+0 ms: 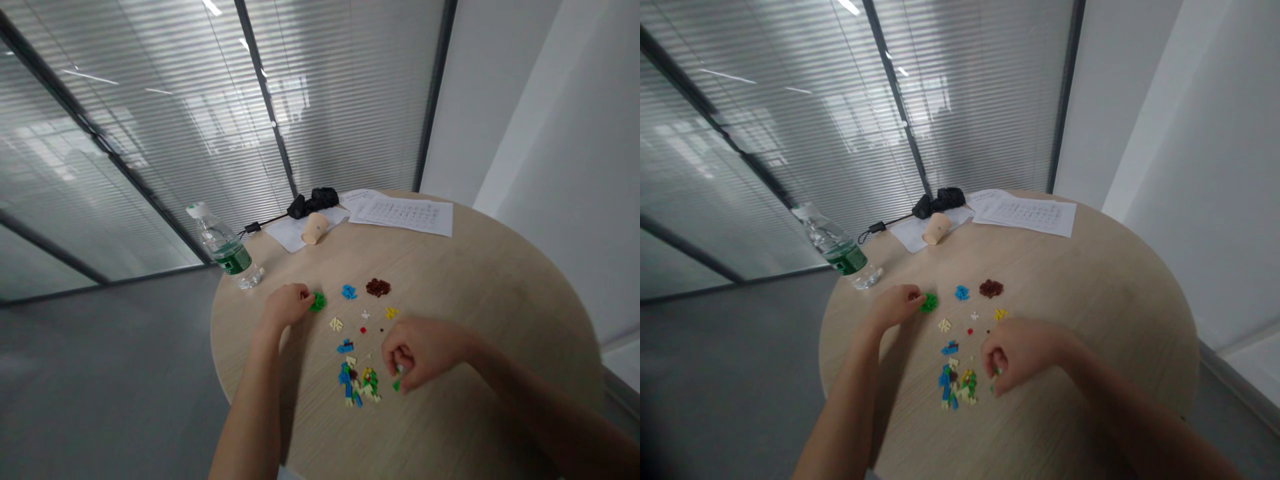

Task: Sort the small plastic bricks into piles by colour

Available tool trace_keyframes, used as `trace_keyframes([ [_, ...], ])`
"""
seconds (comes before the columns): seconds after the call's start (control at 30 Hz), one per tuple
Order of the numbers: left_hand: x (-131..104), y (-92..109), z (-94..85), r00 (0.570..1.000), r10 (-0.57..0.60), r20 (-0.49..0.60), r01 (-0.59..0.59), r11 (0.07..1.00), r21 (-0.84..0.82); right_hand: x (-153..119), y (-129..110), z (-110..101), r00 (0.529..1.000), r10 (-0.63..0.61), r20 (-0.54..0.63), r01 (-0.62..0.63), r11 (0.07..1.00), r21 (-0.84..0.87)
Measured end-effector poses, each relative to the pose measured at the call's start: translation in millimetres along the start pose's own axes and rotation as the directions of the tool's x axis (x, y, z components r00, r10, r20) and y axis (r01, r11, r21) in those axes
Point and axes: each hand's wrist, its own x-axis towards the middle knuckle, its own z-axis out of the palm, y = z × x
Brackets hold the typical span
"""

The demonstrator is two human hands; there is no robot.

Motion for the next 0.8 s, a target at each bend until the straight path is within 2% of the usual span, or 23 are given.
trace_keyframes([
  [0.13, -1, 0, -2.1, 1.000, -0.004, 0.025, 0.004, 1.000, 0.007, 0, -3, -1, 0.999, 0.029, 0.030, -0.028, 0.998, -0.050],
  [0.4, -3, -1, -3.9, 0.998, -0.005, 0.062, 0.004, 1.000, 0.007, 3, 1, 6, 0.999, -0.042, -0.002, 0.042, 0.993, -0.109],
  [0.5, -1, -2, -2.8, 1.000, -0.007, 0.022, 0.007, 1.000, -0.002, 4, 0, 4, 0.996, -0.026, -0.080, 0.016, 0.991, -0.132],
  [0.6, -1, 3, -2.1, 0.995, 0.005, -0.098, -0.009, 0.999, -0.036, 7, -3, -1, 0.966, -0.055, -0.251, 0.010, 0.984, -0.179],
  [0.67, -2, 12, -0.8, 0.985, 0.071, -0.160, -0.088, 0.991, -0.102, 9, -3, -4, 0.920, -0.072, -0.385, -0.013, 0.976, -0.216],
  [0.73, -5, 23, 2.1, 0.961, 0.210, -0.180, -0.245, 0.949, -0.198, 11, -1, -4, 0.866, -0.064, -0.496, -0.062, 0.970, -0.233],
  [0.8, -7, 35, 6.2, 0.909, 0.385, -0.162, -0.417, 0.859, -0.296, 12, 1, -4, 0.823, -0.062, -0.564, -0.085, 0.969, -0.230],
])
